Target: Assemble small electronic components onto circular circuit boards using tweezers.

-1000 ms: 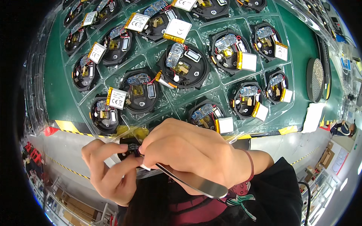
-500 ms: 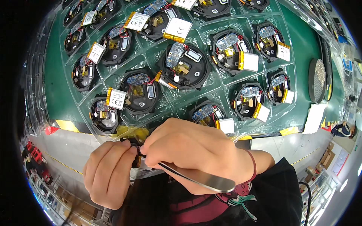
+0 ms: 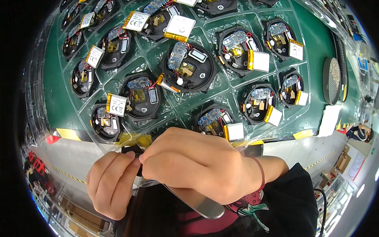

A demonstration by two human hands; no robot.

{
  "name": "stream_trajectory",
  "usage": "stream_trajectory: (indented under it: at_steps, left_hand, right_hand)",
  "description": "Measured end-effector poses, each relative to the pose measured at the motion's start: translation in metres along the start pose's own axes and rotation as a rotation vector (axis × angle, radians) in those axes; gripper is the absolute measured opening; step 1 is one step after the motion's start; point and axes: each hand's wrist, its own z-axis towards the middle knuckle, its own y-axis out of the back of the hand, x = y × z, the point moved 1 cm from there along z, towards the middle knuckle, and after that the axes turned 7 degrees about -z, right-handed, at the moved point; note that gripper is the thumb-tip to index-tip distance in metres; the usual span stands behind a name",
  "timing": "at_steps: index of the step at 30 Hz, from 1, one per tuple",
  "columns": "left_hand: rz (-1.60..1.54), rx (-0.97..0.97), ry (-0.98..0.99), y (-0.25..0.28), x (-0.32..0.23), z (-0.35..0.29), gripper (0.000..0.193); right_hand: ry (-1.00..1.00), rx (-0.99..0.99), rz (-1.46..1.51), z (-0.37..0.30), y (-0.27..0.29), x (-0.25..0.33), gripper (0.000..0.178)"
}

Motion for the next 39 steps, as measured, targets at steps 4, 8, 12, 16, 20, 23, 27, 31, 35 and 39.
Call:
stream_trajectory:
  at_steps: [4, 8, 12, 16, 20, 23, 27, 31, 35, 39]
  left_hand:
    - [0.057, -0.023, -0.022, 0.004, -0.001, -0.004, 0.036]
    - [0.031, -0.018, -0.025, 0.0, 0.002, -0.004, 0.036]
    - [0.025, -0.009, -0.06, -0.002, 0.004, -0.002, 0.038]
    - [0.011, 0.025, -0.089, 0.002, 0.005, -0.002, 0.038]
    - [0.058, 0.047, -0.045, 0.004, 0.001, -0.006, 0.036]
    - [0.083, 0.091, -0.034, 0.006, -0.001, -0.006, 0.034]
    - [0.13, 0.141, -0.007, 0.009, 0.0, -0.005, 0.027]
    - [0.028, 0.124, 0.085, 0.014, 0.004, -0.005, 0.029]
    - [-0.199, -0.033, 0.144, 0.024, 0.021, 0.003, 0.032]
    - [-0.062, -0.159, 0.245, 0.024, 0.048, 0.026, 0.034]
  right_hand:
    - [0.013, 0.039, 0.041, 0.004, -0.002, 0.001, 0.017]
    - [0.048, 0.043, 0.002, 0.004, 0.002, 0.0, 0.019]
    - [0.037, 0.003, -0.004, 0.001, 0.001, -0.001, 0.019]
    - [0.034, 0.012, -0.003, 0.001, 0.003, 0.001, 0.019]
    - [-0.069, 0.074, 0.121, 0.001, 0.009, -0.003, 0.024]
    - [-0.079, 0.11, 0.218, 0.004, 0.017, -0.007, 0.026]
    - [-0.09, 0.167, 0.216, 0.012, 0.023, -0.002, 0.028]
    - [-0.005, 0.204, 0.124, 0.029, 0.025, 0.003, 0.028]
    - [0.092, 0.171, 0.054, 0.053, 0.024, 0.007, 0.024]
    - [0.116, 0.247, -0.021, 0.071, 0.021, 0.01, 0.024]
